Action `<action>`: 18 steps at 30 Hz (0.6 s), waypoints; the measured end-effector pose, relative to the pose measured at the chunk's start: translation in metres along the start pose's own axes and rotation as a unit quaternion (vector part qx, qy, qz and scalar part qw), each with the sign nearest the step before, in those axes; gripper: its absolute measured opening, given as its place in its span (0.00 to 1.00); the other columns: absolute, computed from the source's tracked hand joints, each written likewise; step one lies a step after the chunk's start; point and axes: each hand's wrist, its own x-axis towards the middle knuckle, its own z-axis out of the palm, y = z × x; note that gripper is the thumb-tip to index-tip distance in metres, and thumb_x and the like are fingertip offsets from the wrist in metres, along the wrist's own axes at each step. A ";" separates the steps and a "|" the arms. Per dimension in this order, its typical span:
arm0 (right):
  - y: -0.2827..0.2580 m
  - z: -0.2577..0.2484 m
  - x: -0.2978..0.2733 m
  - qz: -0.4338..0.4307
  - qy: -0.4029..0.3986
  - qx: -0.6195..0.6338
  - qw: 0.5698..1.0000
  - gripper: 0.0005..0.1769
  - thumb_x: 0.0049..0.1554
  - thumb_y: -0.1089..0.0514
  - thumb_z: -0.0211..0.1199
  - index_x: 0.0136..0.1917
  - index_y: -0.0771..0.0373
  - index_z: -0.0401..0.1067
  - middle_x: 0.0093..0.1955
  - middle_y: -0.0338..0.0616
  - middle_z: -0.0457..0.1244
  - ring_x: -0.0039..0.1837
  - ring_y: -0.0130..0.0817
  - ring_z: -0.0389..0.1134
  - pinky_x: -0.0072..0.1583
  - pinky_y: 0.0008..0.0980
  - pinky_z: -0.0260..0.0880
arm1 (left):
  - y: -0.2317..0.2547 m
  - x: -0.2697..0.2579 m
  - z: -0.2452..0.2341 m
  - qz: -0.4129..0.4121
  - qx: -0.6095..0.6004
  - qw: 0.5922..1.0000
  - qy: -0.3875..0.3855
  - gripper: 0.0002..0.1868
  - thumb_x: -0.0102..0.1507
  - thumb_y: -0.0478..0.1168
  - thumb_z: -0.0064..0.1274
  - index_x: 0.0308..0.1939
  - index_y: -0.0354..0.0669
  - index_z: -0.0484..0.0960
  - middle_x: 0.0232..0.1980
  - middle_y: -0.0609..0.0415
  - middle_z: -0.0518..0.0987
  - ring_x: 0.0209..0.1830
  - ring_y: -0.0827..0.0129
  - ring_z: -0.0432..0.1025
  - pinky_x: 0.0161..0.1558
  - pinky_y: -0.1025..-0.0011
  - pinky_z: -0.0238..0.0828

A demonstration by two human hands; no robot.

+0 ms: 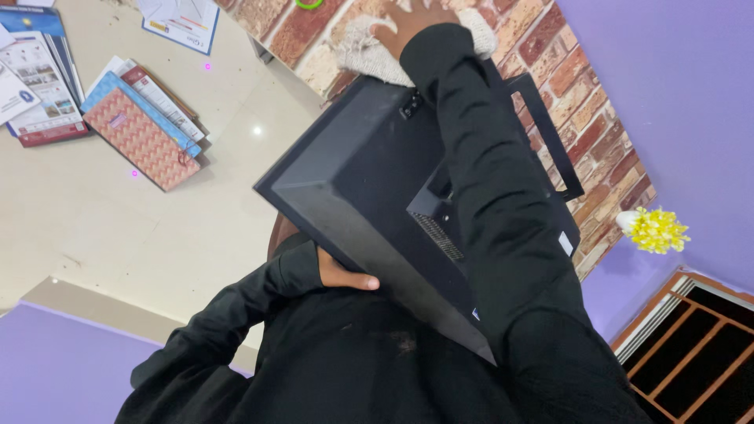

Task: The person cleans the front screen and the back panel of a television with a cloth.

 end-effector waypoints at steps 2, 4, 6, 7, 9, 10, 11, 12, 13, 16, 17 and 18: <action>-0.013 -0.017 -0.005 0.013 -0.091 0.055 0.994 0.31 0.62 0.31 0.52 0.68 0.48 0.72 0.72 0.57 0.60 0.67 0.67 0.61 0.65 0.63 0.60 | 0.009 -0.001 0.000 0.021 0.007 1.000 0.001 0.30 0.54 0.56 0.67 0.52 0.39 0.85 0.51 0.49 0.86 0.54 0.62 0.80 0.57 0.68 0.76; -0.031 -0.032 -0.015 0.019 -0.150 0.086 0.985 0.31 0.64 0.31 0.49 0.70 0.49 0.70 0.74 0.55 0.58 0.71 0.64 0.57 0.66 0.60 0.59 | 0.011 0.002 0.005 0.042 0.009 0.998 -0.043 0.29 0.57 0.55 0.66 0.53 0.39 0.85 0.52 0.50 0.86 0.55 0.62 0.79 0.57 0.68 0.75; -0.044 -0.047 -0.024 0.009 -0.166 0.091 0.982 0.31 0.64 0.31 0.48 0.69 0.50 0.71 0.73 0.51 0.60 0.73 0.62 0.56 0.66 0.59 0.60 | 0.014 0.001 0.009 0.025 0.026 0.999 -0.040 0.28 0.57 0.55 0.66 0.53 0.40 0.85 0.52 0.51 0.86 0.55 0.62 0.79 0.57 0.68 0.75; -0.048 -0.052 -0.028 0.006 -0.175 0.099 0.980 0.31 0.65 0.31 0.48 0.69 0.50 0.71 0.73 0.49 0.60 0.75 0.61 0.56 0.67 0.59 0.60 | 0.013 0.001 0.009 0.002 0.034 0.999 -0.033 0.27 0.57 0.55 0.65 0.53 0.41 0.85 0.52 0.51 0.86 0.55 0.63 0.80 0.57 0.68 0.75; -0.057 -0.057 -0.037 -0.009 -0.152 0.122 0.981 0.31 0.64 0.30 0.48 0.69 0.49 0.71 0.73 0.49 0.60 0.76 0.59 0.55 0.68 0.59 0.59 | 0.011 0.002 0.009 -0.018 0.025 0.999 -0.029 0.26 0.57 0.55 0.65 0.52 0.42 0.85 0.52 0.53 0.86 0.54 0.64 0.80 0.57 0.68 0.76; -0.062 -0.057 -0.043 -0.032 -0.138 0.147 0.979 0.31 0.63 0.29 0.49 0.68 0.48 0.72 0.72 0.49 0.61 0.77 0.57 0.55 0.68 0.59 0.58 | 0.010 0.001 0.009 -0.041 0.007 0.999 -0.020 0.25 0.58 0.55 0.64 0.52 0.44 0.86 0.51 0.54 0.87 0.54 0.65 0.81 0.57 0.69 0.76; -0.069 -0.056 -0.048 -0.035 -0.117 0.161 0.979 0.31 0.61 0.29 0.50 0.68 0.46 0.72 0.73 0.47 0.61 0.76 0.57 0.54 0.69 0.59 0.56 | 0.010 0.000 0.009 -0.038 0.017 0.999 -0.024 0.25 0.58 0.55 0.64 0.52 0.44 0.86 0.51 0.54 0.87 0.54 0.65 0.81 0.57 0.69 0.76; -0.075 -0.056 -0.056 -0.039 -0.095 0.174 0.979 0.32 0.60 0.28 0.51 0.67 0.45 0.73 0.73 0.46 0.61 0.76 0.58 0.54 0.70 0.59 0.55 | 0.010 -0.002 0.010 -0.019 0.018 1.000 -0.005 0.24 0.58 0.55 0.65 0.51 0.43 0.87 0.49 0.54 0.87 0.51 0.67 0.82 0.54 0.70 0.77; -0.078 -0.056 -0.065 -0.033 -0.086 0.171 0.981 0.32 0.60 0.28 0.51 0.67 0.45 0.73 0.73 0.46 0.61 0.76 0.58 0.54 0.70 0.59 0.55 | 0.010 -0.003 0.010 0.002 0.020 1.000 0.014 0.24 0.58 0.54 0.66 0.49 0.42 0.87 0.47 0.53 0.88 0.48 0.68 0.83 0.51 0.71 0.79; -0.092 -0.066 -0.094 -0.078 -0.001 0.209 0.975 0.32 0.62 0.27 0.52 0.69 0.46 0.71 0.75 0.48 0.61 0.78 0.58 0.54 0.75 0.56 0.53 | -0.001 -0.002 0.011 -0.106 0.047 0.993 0.030 0.21 0.56 0.55 0.67 0.42 0.42 0.90 0.35 0.51 0.89 0.31 0.70 0.82 0.37 0.73 0.78; -0.097 -0.074 -0.105 -0.099 0.016 0.219 0.971 0.34 0.62 0.25 0.52 0.71 0.44 0.70 0.76 0.49 0.60 0.79 0.58 0.53 0.76 0.57 0.52 | -0.006 -0.001 0.013 -0.107 0.054 0.993 0.027 0.21 0.56 0.55 0.67 0.42 0.42 0.90 0.35 0.51 0.89 0.31 0.70 0.82 0.37 0.73 0.78; -0.102 -0.084 -0.115 -0.120 0.033 0.229 0.966 0.35 0.61 0.24 0.53 0.72 0.43 0.68 0.78 0.49 0.58 0.81 0.58 0.52 0.78 0.58 0.50 | -0.011 0.004 0.014 -0.116 0.027 0.993 0.022 0.20 0.57 0.54 0.67 0.40 0.41 0.89 0.32 0.53 0.87 0.28 0.72 0.78 0.33 0.73 0.76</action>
